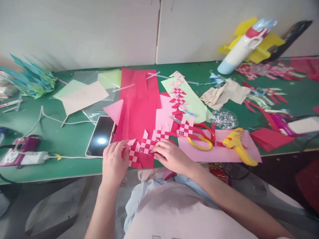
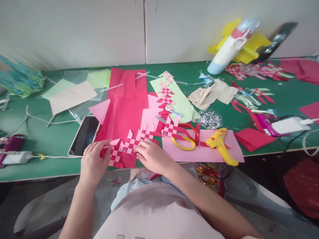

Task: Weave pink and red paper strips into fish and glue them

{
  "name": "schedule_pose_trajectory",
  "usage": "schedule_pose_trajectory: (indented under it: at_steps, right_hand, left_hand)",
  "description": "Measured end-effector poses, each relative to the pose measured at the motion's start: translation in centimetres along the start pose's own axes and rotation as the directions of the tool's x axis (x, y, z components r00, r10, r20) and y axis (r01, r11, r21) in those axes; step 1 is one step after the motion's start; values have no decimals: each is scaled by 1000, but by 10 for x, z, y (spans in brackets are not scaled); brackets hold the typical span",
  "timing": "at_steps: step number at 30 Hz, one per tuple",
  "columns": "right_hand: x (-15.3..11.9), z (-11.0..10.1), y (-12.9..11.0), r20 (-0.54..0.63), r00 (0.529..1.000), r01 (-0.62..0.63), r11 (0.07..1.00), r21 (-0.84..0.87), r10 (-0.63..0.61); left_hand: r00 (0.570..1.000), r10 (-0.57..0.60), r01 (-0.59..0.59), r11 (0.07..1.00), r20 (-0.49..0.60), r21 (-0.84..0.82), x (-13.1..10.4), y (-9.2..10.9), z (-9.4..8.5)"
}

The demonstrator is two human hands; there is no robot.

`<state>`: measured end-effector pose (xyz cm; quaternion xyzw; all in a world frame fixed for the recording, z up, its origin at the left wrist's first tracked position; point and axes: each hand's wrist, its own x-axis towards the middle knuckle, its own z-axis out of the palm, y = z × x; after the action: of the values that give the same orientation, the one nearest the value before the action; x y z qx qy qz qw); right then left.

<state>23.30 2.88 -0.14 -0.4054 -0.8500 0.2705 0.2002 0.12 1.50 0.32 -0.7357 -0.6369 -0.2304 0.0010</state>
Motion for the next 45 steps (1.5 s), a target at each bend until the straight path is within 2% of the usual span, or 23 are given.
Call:
schedule_pose_trajectory:
  at_steps: [5, 9, 13, 19, 24, 34, 41, 45]
  right_hand:
    - [-1, -1, 0, -22, 1000, 14, 1000, 24, -13]
    - [-3, -3, 0, -33, 999, 12, 998, 62, -10]
    - [-4, -6, 2, -21, 1000, -6, 996, 89, 8]
    - [-3, -9, 3, -14, 999, -30, 992, 124, 32]
    - [-4, -9, 5, -14, 999, -33, 991, 132, 35]
    - [-7, -9, 10, -5, 1000, -25, 989, 145, 26]
    - [-6, -11, 10, 3, 1000, -17, 988, 152, 17]
    - [-6, -12, 10, 4, 1000, -16, 988, 154, 16]
  left_hand:
    - [992, 128, -128, 992, 16, -3, 17, 18, 5]
    - [985, 141, -142, 990, 96, 0, 29, 32, 20]
    - [988, 82, -79, 997, 134, -25, 33, 38, 30]
    - [986, -57, 79, 987, 154, -143, 36, 42, 31]
    - [975, -163, 195, 955, 153, -224, 47, 48, 34]
    - [970, -94, 138, 972, 225, -189, 63, 43, 32]
    - [951, 63, 18, 966, 303, -257, 69, 31, 34]
    - [933, 129, -53, 973, 336, -226, 73, 28, 30]
